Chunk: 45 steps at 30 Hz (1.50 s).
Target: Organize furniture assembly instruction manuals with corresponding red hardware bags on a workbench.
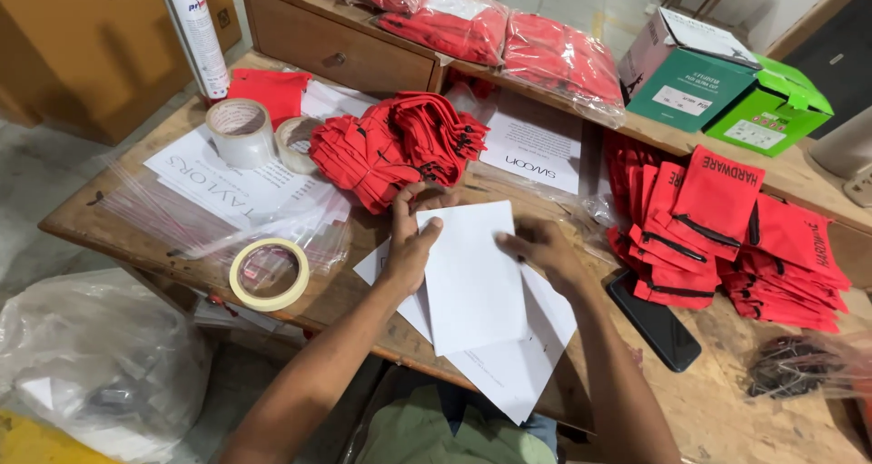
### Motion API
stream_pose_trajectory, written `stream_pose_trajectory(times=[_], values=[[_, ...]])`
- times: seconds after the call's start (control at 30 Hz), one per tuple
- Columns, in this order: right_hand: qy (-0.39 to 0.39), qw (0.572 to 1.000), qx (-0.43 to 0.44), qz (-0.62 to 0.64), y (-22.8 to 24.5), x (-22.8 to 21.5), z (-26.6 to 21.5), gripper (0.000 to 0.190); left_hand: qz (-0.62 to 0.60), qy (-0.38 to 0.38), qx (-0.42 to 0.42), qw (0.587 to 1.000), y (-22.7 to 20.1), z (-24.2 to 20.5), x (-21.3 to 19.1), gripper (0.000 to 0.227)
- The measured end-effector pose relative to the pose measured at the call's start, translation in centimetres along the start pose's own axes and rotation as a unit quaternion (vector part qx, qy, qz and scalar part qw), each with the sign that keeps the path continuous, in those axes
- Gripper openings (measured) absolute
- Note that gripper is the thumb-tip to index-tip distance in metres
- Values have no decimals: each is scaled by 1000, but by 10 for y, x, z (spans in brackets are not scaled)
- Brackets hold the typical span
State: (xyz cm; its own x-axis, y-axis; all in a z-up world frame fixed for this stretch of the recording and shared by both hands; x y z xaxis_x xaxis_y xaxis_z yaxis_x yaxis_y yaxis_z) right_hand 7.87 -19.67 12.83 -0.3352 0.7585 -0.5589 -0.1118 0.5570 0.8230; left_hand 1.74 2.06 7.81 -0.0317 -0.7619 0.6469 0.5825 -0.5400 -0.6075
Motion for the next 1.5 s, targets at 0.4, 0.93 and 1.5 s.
stream_pose_trajectory(times=[0.4,0.93,1.5], values=[[-145,945,88,281,-53,10,-78,28,547,510,135,651,-1,-76,72,46],[-132,844,-243,-459,-2,48,-115,58,642,350,177,659,-58,-128,59,36],[-40,823,-295,-485,6,74,-111,55,607,264,197,723,-62,-130,48,17]])
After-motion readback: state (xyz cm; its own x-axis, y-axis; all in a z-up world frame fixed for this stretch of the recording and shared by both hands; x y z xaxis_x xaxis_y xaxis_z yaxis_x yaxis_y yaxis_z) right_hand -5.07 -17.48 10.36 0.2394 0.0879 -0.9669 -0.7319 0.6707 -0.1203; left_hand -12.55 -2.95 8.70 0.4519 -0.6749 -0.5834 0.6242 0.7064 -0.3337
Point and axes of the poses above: each hand's wrist, its own z-axis towards the middle knuckle, its own x-axis out of the palm, y = z × x, the point moved 5 cm from there along z, towards the middle knuckle, and after that the axes turned 8 degrees about x, right-handed, at the moved point
